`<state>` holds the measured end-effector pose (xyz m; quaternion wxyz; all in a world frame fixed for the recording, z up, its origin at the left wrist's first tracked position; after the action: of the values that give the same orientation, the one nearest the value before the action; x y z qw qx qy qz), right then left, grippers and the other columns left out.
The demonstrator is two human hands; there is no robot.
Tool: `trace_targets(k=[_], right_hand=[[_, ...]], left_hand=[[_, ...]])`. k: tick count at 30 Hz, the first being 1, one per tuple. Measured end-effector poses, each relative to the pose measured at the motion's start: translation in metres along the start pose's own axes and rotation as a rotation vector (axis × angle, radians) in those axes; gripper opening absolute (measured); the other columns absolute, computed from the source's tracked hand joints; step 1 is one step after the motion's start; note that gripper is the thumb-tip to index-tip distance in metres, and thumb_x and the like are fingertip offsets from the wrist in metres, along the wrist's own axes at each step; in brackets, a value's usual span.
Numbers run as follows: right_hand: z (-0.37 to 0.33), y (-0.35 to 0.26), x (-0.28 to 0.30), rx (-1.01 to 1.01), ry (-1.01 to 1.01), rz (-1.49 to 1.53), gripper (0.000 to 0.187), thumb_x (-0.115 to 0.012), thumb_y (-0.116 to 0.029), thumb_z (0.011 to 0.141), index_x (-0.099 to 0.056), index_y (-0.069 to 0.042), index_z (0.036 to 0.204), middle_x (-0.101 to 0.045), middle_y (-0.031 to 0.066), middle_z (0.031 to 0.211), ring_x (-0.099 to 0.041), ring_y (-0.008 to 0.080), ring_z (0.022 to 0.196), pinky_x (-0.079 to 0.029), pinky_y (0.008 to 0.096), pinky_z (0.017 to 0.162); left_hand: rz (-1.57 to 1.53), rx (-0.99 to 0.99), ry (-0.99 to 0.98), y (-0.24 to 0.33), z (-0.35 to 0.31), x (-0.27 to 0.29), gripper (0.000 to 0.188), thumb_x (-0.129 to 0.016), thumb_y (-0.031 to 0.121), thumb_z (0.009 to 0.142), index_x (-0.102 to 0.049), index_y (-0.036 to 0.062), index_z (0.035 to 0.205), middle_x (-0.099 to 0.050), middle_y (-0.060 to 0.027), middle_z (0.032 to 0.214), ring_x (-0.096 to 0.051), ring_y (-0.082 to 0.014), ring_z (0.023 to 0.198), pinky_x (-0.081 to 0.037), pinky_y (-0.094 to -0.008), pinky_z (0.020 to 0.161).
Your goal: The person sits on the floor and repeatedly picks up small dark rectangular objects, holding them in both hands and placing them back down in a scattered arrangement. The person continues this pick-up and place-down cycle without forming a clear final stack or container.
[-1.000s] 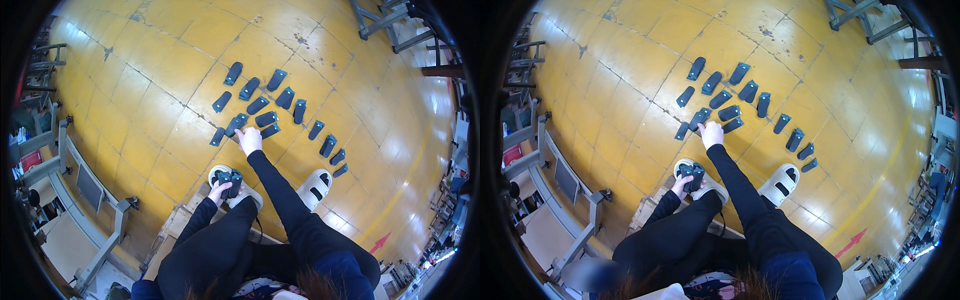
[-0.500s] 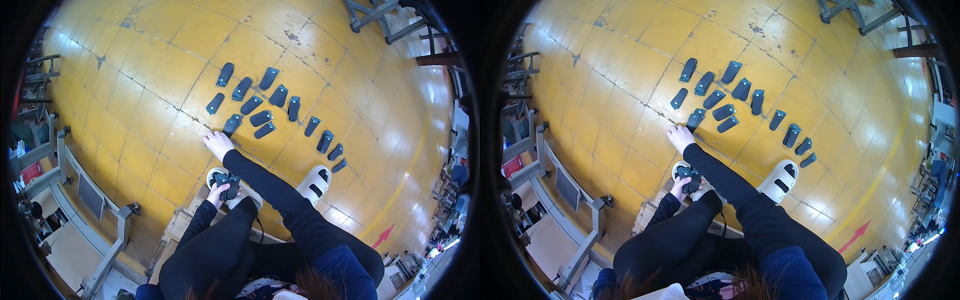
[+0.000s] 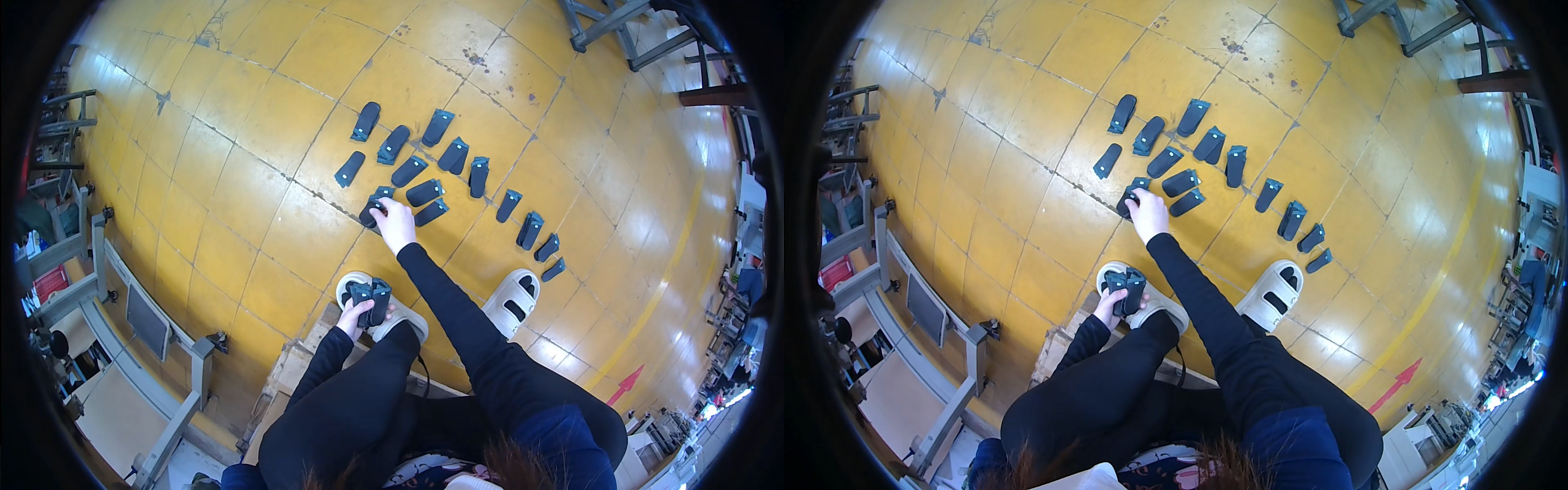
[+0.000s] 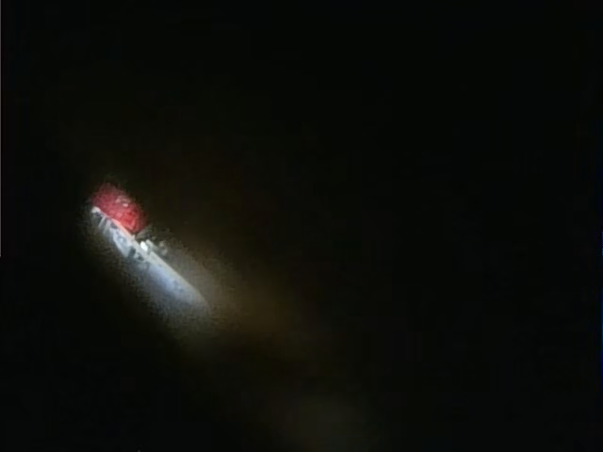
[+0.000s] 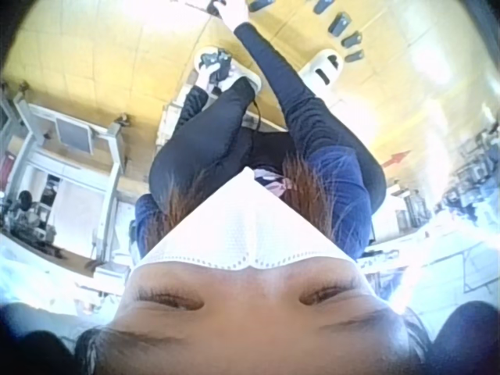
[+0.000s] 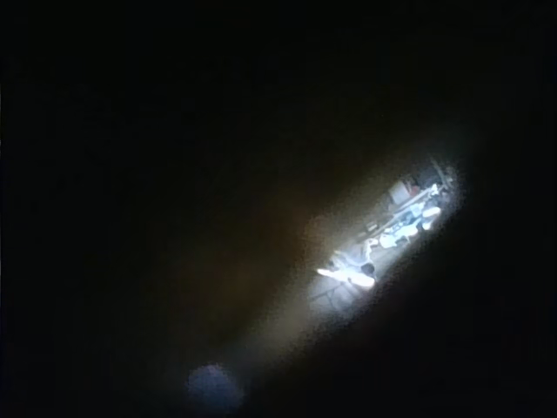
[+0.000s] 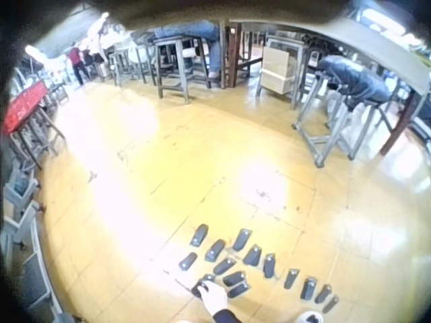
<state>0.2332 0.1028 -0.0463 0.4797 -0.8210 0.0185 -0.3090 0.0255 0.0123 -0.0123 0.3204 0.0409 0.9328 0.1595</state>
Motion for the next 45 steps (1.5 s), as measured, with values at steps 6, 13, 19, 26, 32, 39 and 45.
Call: trace_targets(k=[6, 13, 19, 26, 32, 39, 45], right_hand=[[0.008, -0.022, 0.024, -0.034, -0.052, -0.349, 0.039, -0.068, -0.025, 0.082, -0.058, -0.01, 0.116, -0.068, 0.0152, 0.084, -0.067, 0.0341, 0.078, -0.052, 0.0443, 0.07], [0.041, -0.042, 0.009, 0.447, -0.1, -0.362, 0.03, -0.055, -0.013, 0.086, -0.055, -0.014, 0.117, -0.062, 0.008, 0.109, -0.061, 0.0303, 0.092, -0.051, 0.0418, 0.077], [0.073, -0.059, -0.022, 0.734, -0.329, -0.744, 0.032, -0.049, -0.01, 0.086, -0.057, -0.017, 0.115, -0.051, -0.0001, 0.119, -0.05, 0.0198, 0.109, -0.048, 0.0353, 0.087], [0.086, -0.042, -0.03, 0.427, -0.156, -0.649, 0.016, -0.053, -0.011, 0.084, -0.06, -0.007, 0.098, -0.061, 0.0128, 0.095, -0.063, 0.0269, 0.092, -0.051, 0.0404, 0.075], [0.075, -0.055, -0.039, 0.24, -0.292, -0.206, 0.021, -0.069, -0.012, 0.076, -0.062, -0.003, 0.094, -0.062, 0.0157, 0.093, -0.063, 0.0346, 0.089, -0.052, 0.0433, 0.077], [0.087, -0.064, -0.006, 0.342, 0.001, -0.315, 0.017, -0.061, -0.006, 0.078, -0.063, -0.005, 0.095, -0.058, 0.0119, 0.096, -0.057, 0.0305, 0.096, -0.049, 0.042, 0.081], [0.118, -0.052, 0.036, 0.75, -0.051, -0.85, 0.015, -0.056, -0.008, 0.077, -0.065, -0.011, 0.089, -0.058, 0.0035, 0.092, -0.054, 0.0205, 0.097, -0.043, 0.0341, 0.084]], left_hand=[[0.039, 0.008, 0.037, 0.0, -0.004, 0.006, 0.053, -0.065, 0.027, 0.083, -0.05, -0.0049, 0.122, -0.065, -0.0234, 0.1, -0.067, -0.029, 0.085, -0.055, -0.0375, 0.082], [0.017, 0.021, 0.031, 0.001, -0.002, 0.003, 0.049, -0.064, 0.023, 0.085, -0.049, -0.0048, 0.122, -0.065, -0.0237, 0.102, -0.068, -0.0295, 0.085, -0.054, -0.0373, 0.082], [-0.006, 0.03, 0.009, -0.001, 0.0, 0.001, 0.046, -0.062, 0.018, 0.086, -0.048, -0.0056, 0.123, -0.065, -0.0248, 0.103, -0.068, -0.0303, 0.086, -0.054, -0.0374, 0.083], [-0.015, 0.044, 0.01, -0.002, 0.0, 0.0, 0.046, -0.062, 0.02, 0.086, -0.049, -0.0055, 0.122, -0.065, -0.0245, 0.104, -0.068, -0.0299, 0.088, -0.054, -0.0374, 0.084], [0.0, 0.025, 0.002, 0.002, -0.003, 0.004, 0.047, -0.062, 0.021, 0.086, -0.049, -0.0055, 0.122, -0.065, -0.0241, 0.104, -0.068, -0.0295, 0.089, -0.054, -0.0369, 0.085], [-0.007, 0.035, 0.015, 0.0, -0.003, 0.008, 0.047, -0.062, 0.019, 0.086, -0.049, -0.0058, 0.123, -0.065, -0.0243, 0.104, -0.068, -0.0302, 0.09, -0.054, -0.0374, 0.085], [-0.021, 0.039, 0.01, 0.0, -0.001, 0.003, 0.048, -0.063, 0.019, 0.086, -0.048, -0.0059, 0.124, -0.065, -0.025, 0.105, -0.067, -0.0311, 0.091, -0.055, -0.0382, 0.085]])
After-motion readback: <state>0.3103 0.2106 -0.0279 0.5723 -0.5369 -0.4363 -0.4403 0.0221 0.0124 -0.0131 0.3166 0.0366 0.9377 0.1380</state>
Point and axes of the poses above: each hand's wrist, its own z-axis towards the middle knuckle, its own x-axis out of the back of the hand, y = z × x, the point moved 3 cm from there along z, towards the middle knuckle
